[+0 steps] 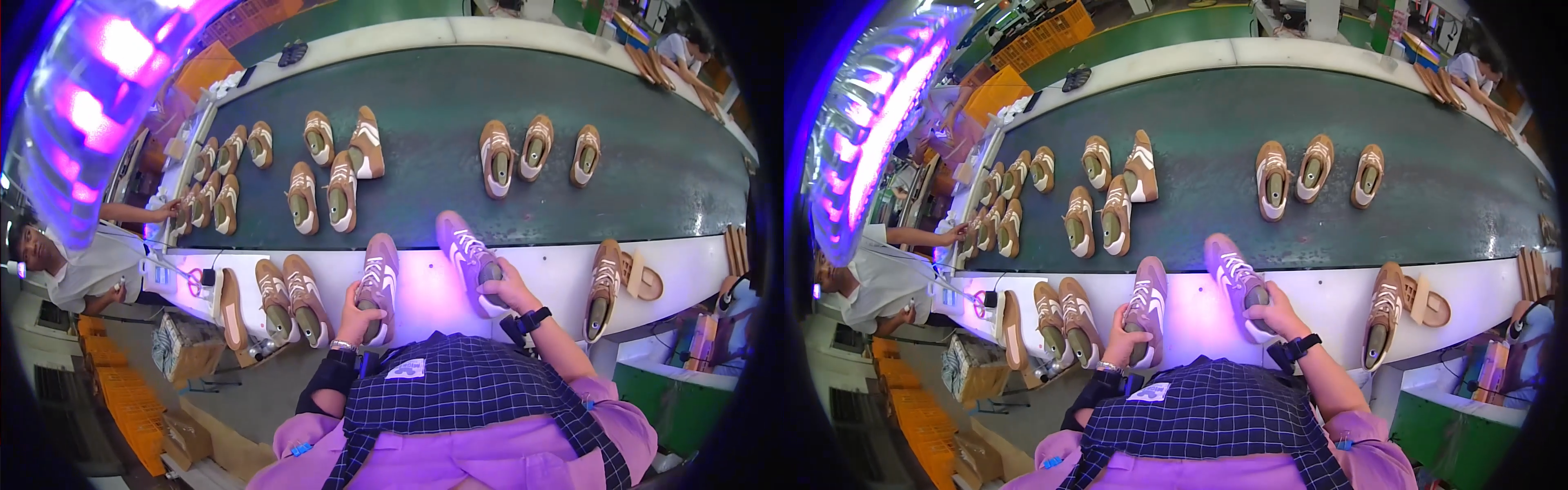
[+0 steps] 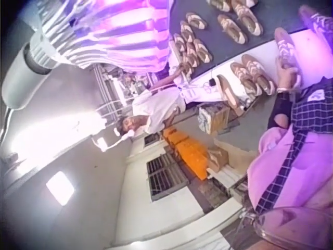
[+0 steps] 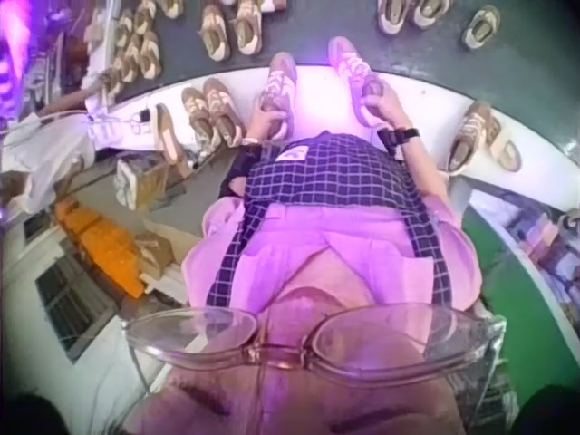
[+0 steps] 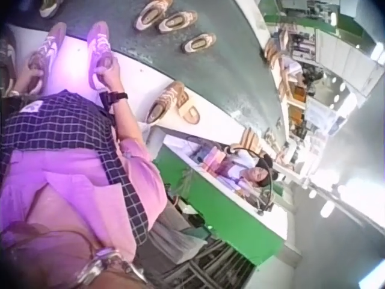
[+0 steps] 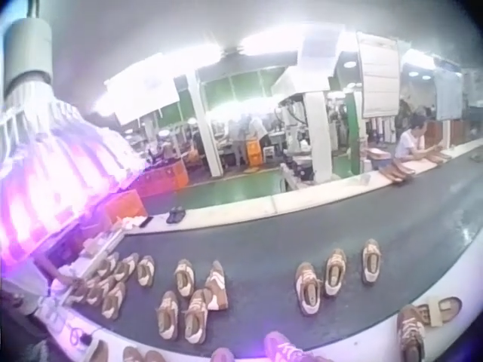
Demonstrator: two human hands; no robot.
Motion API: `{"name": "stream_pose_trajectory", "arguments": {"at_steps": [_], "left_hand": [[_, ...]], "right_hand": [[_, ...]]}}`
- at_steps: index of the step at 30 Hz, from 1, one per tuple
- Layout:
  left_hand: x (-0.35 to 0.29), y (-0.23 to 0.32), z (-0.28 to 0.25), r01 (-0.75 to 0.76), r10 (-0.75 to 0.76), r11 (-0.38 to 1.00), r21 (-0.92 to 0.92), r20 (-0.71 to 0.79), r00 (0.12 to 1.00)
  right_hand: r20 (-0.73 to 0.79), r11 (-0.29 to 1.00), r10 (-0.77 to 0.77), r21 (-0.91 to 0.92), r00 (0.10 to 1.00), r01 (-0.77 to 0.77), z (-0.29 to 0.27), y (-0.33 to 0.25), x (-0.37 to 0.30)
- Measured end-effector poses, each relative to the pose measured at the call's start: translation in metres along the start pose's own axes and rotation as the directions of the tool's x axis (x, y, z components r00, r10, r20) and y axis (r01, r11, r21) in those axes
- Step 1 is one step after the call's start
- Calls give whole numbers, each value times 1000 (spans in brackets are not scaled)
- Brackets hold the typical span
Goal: Checking shoe pairs on a conveyor belt and marking them.
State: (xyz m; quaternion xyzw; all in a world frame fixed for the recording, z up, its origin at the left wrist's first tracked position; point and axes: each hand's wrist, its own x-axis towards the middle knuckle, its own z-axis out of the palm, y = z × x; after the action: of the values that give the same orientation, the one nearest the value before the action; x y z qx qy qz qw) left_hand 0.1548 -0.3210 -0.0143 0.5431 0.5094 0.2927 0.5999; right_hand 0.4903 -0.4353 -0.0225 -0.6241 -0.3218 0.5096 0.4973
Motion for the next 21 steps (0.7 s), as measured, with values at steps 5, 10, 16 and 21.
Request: {"name": "stream_pose_trajectory", "arguments": {"at_steps": [5,10,16,21], "left_hand": [[-9,24,27,84,-37,909,-408,120,992],[-22,54,38,42,125,816,-577,246,961],[-31,73,35,9,179,816,-579,267,947],[-37,87,35,-69,230,830,-554,228,946]], "right_hand": [[291,850,-64,516,954,-101,17,-34,-23],[346,850,-145,524,927,-63,22,-66,-34],[369,861,-175,507,913,-40,22,-90,-44],[336,869,-194,495,922,2,25,-101,-52]]}}
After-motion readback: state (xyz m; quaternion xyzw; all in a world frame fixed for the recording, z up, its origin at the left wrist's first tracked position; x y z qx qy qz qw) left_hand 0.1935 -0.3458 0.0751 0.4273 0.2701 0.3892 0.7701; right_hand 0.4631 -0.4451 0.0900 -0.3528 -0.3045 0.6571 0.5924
